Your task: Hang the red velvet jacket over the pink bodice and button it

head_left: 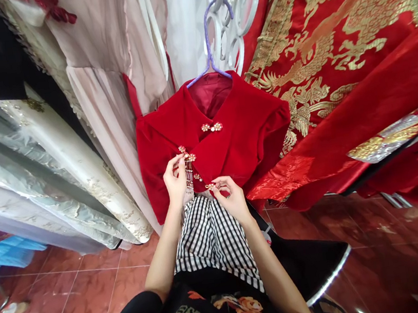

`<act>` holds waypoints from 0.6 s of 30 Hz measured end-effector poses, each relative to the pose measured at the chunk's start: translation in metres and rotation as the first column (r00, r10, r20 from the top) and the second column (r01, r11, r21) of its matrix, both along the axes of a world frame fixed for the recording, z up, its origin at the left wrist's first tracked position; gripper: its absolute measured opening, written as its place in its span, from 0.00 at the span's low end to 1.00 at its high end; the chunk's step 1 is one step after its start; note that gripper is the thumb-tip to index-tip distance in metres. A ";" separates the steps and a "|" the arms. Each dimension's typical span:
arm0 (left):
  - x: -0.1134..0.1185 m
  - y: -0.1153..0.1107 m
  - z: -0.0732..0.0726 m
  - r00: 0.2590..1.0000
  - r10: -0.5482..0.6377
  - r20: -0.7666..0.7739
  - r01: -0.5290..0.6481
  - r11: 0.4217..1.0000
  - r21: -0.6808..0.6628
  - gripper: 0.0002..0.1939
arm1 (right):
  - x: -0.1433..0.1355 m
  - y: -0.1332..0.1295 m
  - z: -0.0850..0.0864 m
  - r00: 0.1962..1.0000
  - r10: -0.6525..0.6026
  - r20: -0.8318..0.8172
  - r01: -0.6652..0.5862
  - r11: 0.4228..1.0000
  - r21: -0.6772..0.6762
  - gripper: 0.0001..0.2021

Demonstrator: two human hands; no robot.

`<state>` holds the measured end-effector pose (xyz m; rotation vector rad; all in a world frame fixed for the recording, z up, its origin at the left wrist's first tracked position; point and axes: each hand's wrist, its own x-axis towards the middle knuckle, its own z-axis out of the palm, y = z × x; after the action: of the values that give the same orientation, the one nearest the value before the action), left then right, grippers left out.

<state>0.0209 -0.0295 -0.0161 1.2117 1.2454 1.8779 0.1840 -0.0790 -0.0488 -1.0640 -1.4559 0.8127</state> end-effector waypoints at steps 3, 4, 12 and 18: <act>-0.002 0.014 0.009 0.957 -0.167 0.237 0.191 0.978 -0.083 0.17 | 0.000 -0.002 0.001 1.000 0.008 -0.005 -0.008 1.000 -0.001 0.09; -0.002 0.017 0.010 0.934 -0.197 0.299 0.236 0.967 -0.100 0.17 | 0.000 -0.002 0.001 1.000 0.011 -0.008 -0.011 1.000 0.000 0.09; 0.012 0.026 0.010 0.905 -0.182 0.384 0.246 0.961 -0.126 0.18 | -0.001 -0.003 0.005 0.999 0.036 -0.005 -0.036 0.999 -0.002 0.08; 0.020 0.013 0.014 0.990 -0.080 0.118 0.102 0.976 -0.194 0.31 | 0.003 -0.006 0.007 1.000 0.012 0.001 -0.012 1.000 0.014 0.07</act>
<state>0.0412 -0.0160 -0.0018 1.0280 1.2630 1.6857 0.1866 -0.0849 -0.0416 -1.0460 -1.4677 0.8100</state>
